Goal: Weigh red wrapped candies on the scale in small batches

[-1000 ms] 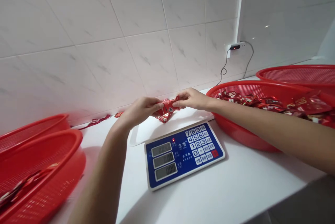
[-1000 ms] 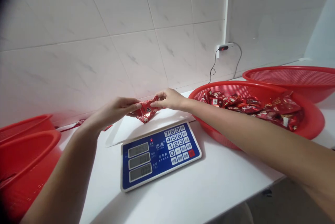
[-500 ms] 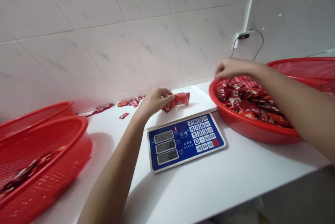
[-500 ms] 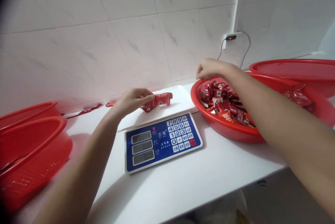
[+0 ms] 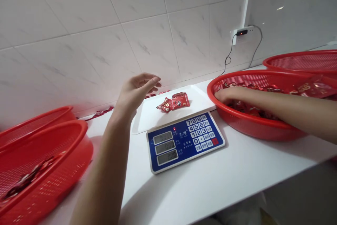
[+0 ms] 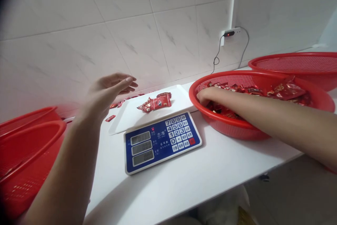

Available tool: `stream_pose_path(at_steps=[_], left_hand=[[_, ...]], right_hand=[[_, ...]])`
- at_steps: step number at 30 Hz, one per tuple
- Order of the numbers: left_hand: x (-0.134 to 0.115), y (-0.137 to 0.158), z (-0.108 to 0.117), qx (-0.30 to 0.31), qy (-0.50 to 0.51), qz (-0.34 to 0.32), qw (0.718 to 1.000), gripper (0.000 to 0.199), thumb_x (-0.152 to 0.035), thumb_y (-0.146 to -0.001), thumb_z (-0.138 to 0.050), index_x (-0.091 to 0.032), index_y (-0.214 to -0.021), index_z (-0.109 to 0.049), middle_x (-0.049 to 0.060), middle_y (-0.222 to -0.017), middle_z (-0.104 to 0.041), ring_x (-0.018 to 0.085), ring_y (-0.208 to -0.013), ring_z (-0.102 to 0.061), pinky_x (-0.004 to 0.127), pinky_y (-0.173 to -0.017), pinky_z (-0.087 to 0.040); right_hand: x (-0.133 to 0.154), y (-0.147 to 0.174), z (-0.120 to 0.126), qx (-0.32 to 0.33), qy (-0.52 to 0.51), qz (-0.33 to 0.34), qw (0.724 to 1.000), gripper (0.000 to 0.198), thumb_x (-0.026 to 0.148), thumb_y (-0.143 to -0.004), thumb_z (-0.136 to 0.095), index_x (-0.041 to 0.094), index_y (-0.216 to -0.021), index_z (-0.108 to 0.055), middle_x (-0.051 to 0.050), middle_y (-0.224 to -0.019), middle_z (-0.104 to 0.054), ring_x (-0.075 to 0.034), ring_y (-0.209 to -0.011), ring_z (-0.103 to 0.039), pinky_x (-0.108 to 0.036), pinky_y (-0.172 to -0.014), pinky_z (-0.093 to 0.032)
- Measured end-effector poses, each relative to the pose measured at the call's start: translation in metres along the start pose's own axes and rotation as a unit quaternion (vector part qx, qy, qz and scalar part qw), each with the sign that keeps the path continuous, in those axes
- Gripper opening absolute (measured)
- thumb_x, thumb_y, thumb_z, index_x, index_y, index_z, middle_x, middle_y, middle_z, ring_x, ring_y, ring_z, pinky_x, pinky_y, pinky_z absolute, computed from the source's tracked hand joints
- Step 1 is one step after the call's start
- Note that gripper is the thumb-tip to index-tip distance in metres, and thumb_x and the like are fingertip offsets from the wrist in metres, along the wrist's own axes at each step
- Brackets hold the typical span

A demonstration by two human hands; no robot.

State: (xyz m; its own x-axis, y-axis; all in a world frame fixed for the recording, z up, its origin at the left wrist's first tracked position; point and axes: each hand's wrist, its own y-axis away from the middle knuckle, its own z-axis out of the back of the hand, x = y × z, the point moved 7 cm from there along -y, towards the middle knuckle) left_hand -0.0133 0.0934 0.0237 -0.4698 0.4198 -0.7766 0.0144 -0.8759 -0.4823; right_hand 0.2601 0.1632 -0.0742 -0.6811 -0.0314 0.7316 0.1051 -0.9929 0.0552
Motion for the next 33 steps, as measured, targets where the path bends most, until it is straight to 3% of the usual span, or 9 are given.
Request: stream_pose_path(at_steps=[4, 8, 11, 15, 17, 20, 26, 30, 33], left_hand=[[-0.003, 0.002, -0.005, 0.020, 0.001, -0.004, 1.000, 0.013, -0.033, -0.081, -0.071, -0.020, -0.083, -0.074, 0.006, -0.079, -0.074, 0.017, -0.077, -0.069, 0.031, -0.077, -0.056], [-0.001, 0.002, -0.009, 0.036, 0.004, 0.008, 0.999, 0.011, -0.031, -0.082, -0.070, -0.020, -0.082, -0.073, 0.007, -0.078, -0.074, 0.018, -0.077, -0.069, 0.033, -0.080, -0.056], [-0.001, 0.001, -0.007, 0.036, 0.005, -0.002, 0.999, 0.013, -0.032, -0.082, -0.071, -0.020, -0.082, -0.073, 0.007, -0.079, -0.074, 0.018, -0.076, -0.069, 0.033, -0.079, -0.056], [-0.003, 0.002, -0.008, 0.043, 0.008, -0.008, 0.999, 0.013, -0.033, -0.082, -0.071, -0.020, -0.084, -0.074, 0.007, -0.082, -0.075, 0.018, -0.079, -0.070, 0.031, -0.079, -0.057], [-0.003, 0.004, -0.012, 0.036, 0.020, -0.005, 0.999, 0.014, -0.032, -0.083, -0.071, -0.020, -0.089, -0.073, 0.008, -0.089, -0.076, 0.017, -0.082, -0.070, 0.029, -0.079, -0.057], [-0.002, 0.010, -0.031, 0.066, 0.079, 0.012, 0.995, 0.027, -0.040, -0.089, -0.065, -0.018, -0.104, -0.070, 0.010, -0.104, -0.075, 0.016, -0.086, -0.071, 0.026, -0.076, -0.058], [0.005, 0.022, -0.078, 0.195, 0.194, 0.039, 0.961, 0.033, -0.046, -0.087, -0.062, -0.019, -0.104, -0.068, 0.008, -0.101, -0.075, 0.020, -0.093, -0.072, 0.030, -0.081, -0.059], [0.015, 0.014, -0.071, 0.191, 0.190, 0.050, 0.962, 0.023, -0.034, -0.076, -0.072, -0.018, -0.092, -0.066, 0.006, -0.088, -0.075, 0.019, -0.085, -0.072, 0.030, -0.081, -0.058], [0.019, 0.003, -0.041, 0.116, 0.100, 0.039, 0.987, 0.016, -0.030, -0.076, -0.072, -0.019, -0.085, -0.064, 0.005, -0.083, -0.075, 0.019, -0.077, -0.071, 0.032, -0.075, -0.056]], right_hand=[[-0.008, 0.007, 0.001, 0.105, 0.119, -0.058, 0.986, 0.026, -0.008, -0.056, -0.072, 0.014, -0.049, -0.061, -0.002, -0.047, -0.056, -0.012, -0.038, -0.048, -0.024, -0.037, -0.032], [-0.008, 0.003, 0.030, 0.124, 0.137, -0.063, 0.981, 0.020, 0.004, -0.058, -0.081, 0.015, -0.062, -0.065, -0.005, -0.059, -0.066, -0.016, -0.048, -0.060, -0.026, -0.043, -0.046], [0.001, 0.001, 0.058, 0.100, 0.153, -0.029, 0.983, 0.023, 0.010, -0.059, -0.084, 0.015, -0.077, -0.071, -0.005, -0.069, -0.071, -0.017, -0.057, -0.065, -0.027, -0.051, -0.051], [0.038, 0.021, 0.086, -0.005, 0.141, 0.049, 0.989, 0.016, 0.022, -0.084, -0.066, 0.008, -0.085, -0.074, -0.006, -0.077, -0.071, -0.010, -0.070, -0.066, -0.023, -0.061, -0.046], [0.063, 0.038, 0.079, -0.018, 0.061, 0.127, 0.990, 0.020, 0.024, -0.086, -0.064, 0.008, -0.089, -0.075, -0.004, -0.079, -0.071, -0.009, -0.073, -0.066, -0.023, -0.064, -0.045], [0.091, 0.057, 0.047, 0.037, -0.078, 0.225, 0.971, 0.023, 0.021, -0.071, -0.081, 0.013, -0.092, -0.075, -0.002, -0.075, -0.069, -0.012, -0.069, -0.064, -0.022, -0.060, -0.049], [0.097, 0.058, -0.011, 0.148, -0.208, 0.272, 0.928, 0.032, 0.028, -0.071, -0.081, 0.017, -0.099, -0.072, -0.001, -0.072, -0.066, -0.013, -0.063, -0.060, -0.026, -0.056, -0.051], [0.088, 0.056, -0.024, 0.176, -0.217, 0.254, 0.926, 0.034, 0.028, -0.071, -0.080, 0.019, -0.102, -0.071, 0.000, -0.071, -0.063, -0.012, -0.061, -0.058, -0.026, -0.056, -0.050], [0.082, 0.051, -0.025, 0.167, -0.220, 0.244, 0.930, 0.030, 0.027, -0.072, -0.080, 0.020, -0.099, -0.070, 0.001, -0.071, -0.063, -0.013, -0.063, -0.058, -0.026, -0.057, -0.050]])
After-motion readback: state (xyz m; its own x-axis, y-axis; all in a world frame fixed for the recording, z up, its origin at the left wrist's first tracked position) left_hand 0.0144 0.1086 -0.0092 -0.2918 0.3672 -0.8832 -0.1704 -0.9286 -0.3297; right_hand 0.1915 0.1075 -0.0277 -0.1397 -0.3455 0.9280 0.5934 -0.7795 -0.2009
